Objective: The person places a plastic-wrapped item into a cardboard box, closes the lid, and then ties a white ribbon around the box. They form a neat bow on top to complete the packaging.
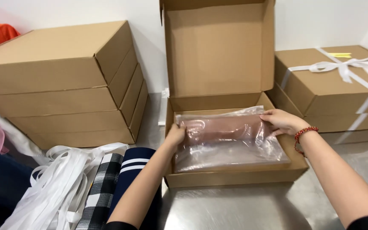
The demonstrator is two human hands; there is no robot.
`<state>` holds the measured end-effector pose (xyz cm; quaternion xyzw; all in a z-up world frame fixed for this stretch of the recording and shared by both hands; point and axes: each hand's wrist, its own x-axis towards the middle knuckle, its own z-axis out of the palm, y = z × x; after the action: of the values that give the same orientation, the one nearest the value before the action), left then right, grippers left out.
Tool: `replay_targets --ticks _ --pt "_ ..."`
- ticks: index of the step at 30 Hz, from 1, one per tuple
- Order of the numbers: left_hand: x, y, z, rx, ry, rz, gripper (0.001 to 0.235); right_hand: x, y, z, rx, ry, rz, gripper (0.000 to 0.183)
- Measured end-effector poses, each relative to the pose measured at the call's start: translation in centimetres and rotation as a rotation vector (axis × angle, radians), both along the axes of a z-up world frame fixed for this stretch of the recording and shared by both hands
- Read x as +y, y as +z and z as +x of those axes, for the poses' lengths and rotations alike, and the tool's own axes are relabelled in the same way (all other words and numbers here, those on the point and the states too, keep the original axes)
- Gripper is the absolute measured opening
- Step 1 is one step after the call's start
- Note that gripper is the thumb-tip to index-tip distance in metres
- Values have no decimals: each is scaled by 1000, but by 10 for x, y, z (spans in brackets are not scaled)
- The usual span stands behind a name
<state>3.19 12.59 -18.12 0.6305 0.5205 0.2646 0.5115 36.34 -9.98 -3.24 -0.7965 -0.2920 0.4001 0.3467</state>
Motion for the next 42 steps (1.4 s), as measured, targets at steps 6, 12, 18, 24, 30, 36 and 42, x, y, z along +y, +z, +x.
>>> replay_targets --ticks 6,12,18,24,30,36,42 --pt "-10 9 -1 220 -112 43 66 24 -39 22 -299 144 -68 58" --pt "-42 54 -16 -42 -64 181 83 39 40 11 -859 148 269 37" --pt "-54 72 -16 -46 10 515 49 70 82 14 -717 81 313 50" --pt "-69 113 -29 -418 91 466 33 78 81 14 -572 -12 359 54" --pt "-57 125 -54 -756 75 225 40 50 66 18 -471 -13 428 52" --pt "-57 149 -65 -769 -25 326 75 16 45 34 -93 -4 602 56" --pt "-82 209 -90 -701 -168 821 63 -38 63 21 -65 14 803 41"
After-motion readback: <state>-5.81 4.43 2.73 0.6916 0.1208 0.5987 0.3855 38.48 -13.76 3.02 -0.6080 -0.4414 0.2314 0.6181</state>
